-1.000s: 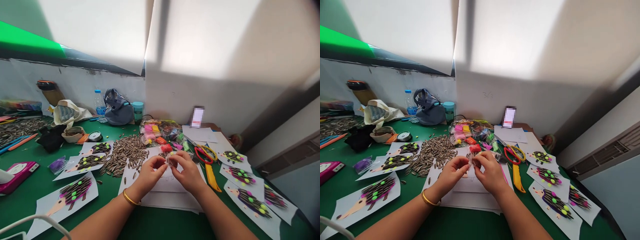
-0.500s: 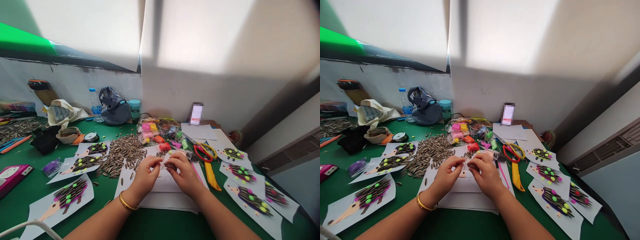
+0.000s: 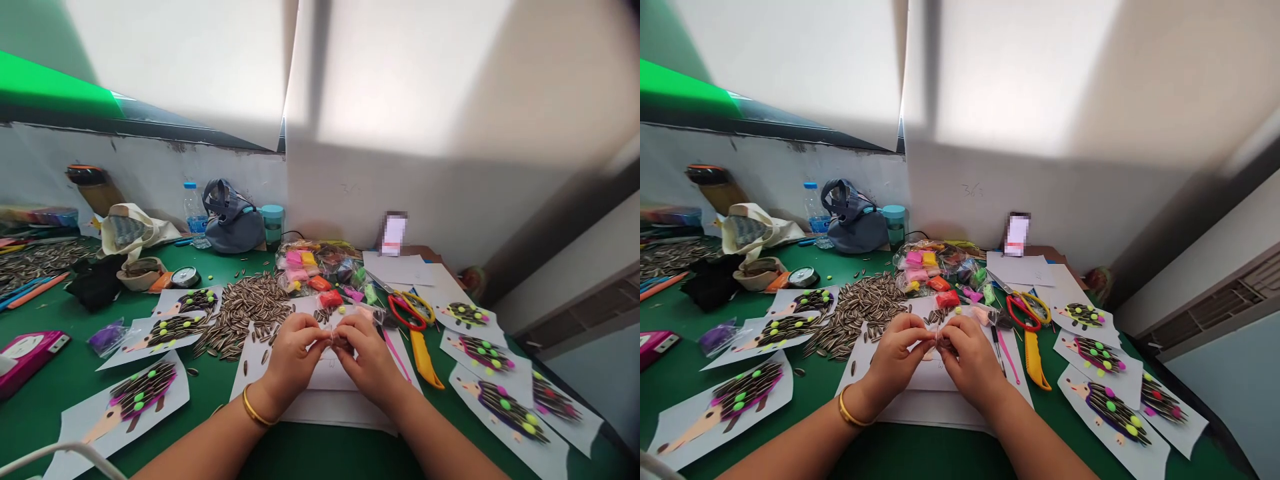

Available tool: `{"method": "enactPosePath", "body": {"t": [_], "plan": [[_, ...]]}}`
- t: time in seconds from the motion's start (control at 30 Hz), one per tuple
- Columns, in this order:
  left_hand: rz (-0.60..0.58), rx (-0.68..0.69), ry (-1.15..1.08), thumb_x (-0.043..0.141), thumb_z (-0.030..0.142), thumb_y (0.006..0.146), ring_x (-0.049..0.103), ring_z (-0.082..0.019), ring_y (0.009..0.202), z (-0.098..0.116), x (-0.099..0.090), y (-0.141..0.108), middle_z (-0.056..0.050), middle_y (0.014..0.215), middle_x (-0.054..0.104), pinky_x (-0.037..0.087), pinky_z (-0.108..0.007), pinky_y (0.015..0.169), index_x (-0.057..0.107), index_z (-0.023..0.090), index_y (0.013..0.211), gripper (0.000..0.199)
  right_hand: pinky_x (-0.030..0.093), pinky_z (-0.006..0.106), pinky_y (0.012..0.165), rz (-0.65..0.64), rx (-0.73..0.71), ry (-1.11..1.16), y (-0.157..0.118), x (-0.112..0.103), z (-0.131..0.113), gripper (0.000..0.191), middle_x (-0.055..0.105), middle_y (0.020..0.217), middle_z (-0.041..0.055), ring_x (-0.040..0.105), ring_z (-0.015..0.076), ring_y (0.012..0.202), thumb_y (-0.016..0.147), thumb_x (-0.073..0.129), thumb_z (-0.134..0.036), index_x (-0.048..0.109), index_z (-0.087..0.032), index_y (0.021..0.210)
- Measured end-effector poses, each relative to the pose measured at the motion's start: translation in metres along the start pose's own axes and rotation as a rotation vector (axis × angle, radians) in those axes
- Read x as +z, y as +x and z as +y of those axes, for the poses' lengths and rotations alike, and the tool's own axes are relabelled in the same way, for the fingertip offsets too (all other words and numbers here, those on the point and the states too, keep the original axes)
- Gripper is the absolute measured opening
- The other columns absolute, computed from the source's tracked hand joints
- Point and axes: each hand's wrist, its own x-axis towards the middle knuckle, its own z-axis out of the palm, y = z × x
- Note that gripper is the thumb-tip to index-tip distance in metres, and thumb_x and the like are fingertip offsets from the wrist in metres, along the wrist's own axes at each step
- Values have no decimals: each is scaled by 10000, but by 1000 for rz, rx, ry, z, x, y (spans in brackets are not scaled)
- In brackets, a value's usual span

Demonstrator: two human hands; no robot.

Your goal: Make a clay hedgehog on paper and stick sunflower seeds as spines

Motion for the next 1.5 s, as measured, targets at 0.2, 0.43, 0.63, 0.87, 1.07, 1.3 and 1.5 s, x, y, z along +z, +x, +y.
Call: {"method": "enactPosePath", "body": {"t": [0.2, 0.43, 0.63, 0.87, 1.07, 1.3, 1.5], "plan": [[1, 23, 147, 605, 210, 910, 543, -217, 947, 3, -2, 0, -58, 966, 618, 443, -384, 859, 684, 202, 895, 81, 471, 377, 832, 46, -12, -71, 1, -2, -3, 96, 582, 986, 67, 544, 224, 948, 904, 568, -148, 614, -225, 941], [-206, -7, 196, 496, 248, 962, 517, -236, 998, 6, -3, 2, -72, 1046, 600, 438, -395, 875, 630, 197, 903, 155, 473, 377, 809, 37, -47, -100, 1, 0, -4, 88, 580, 945, 62, 542, 212, 889, 892, 569, -148, 619, -218, 910], [-157, 2, 190, 537, 179, 919, 518, -234, 1000, 4, -4, 2, -59, 1030, 602, 423, -405, 900, 619, 210, 883, 95, 463, 372, 792, 34, -30, -110, 2, -2, -3, 97, 571, 927, 58, 523, 211, 881, 881, 567, -129, 614, -213, 887], [-211, -47, 118, 526, 190, 928, 536, -218, 1025, 5, -4, 1, -58, 1079, 606, 429, -395, 912, 603, 209, 912, 81, 458, 357, 781, 34, -34, -92, 1, 0, -3, 103, 565, 930, 50, 523, 202, 871, 861, 583, -119, 610, -215, 888], [-174, -40, 95, 496, 289, 967, 535, -220, 953, 0, -6, 2, -60, 981, 617, 423, -408, 872, 637, 201, 831, 215, 449, 347, 744, 19, -28, -52, -1, 1, -3, 113, 557, 919, 47, 513, 196, 845, 850, 587, -110, 608, -214, 890], [-121, -188, -197, 657, 222, 859, 572, -214, 989, -7, -3, 6, -58, 989, 609, 473, -386, 899, 707, 216, 856, 51, 454, 351, 759, 19, -3, -37, 0, -2, -3, 138, 560, 936, 54, 521, 204, 878, 851, 585, -109, 621, -213, 933], [-139, -172, -213, 704, 196, 818, 588, -211, 970, -4, -4, 7, -49, 976, 620, 479, -392, 906, 715, 220, 860, 50, 460, 349, 739, 32, 7, -22, 0, -1, -3, 122, 562, 921, 56, 529, 207, 861, 860, 573, -119, 621, -218, 911]]}}
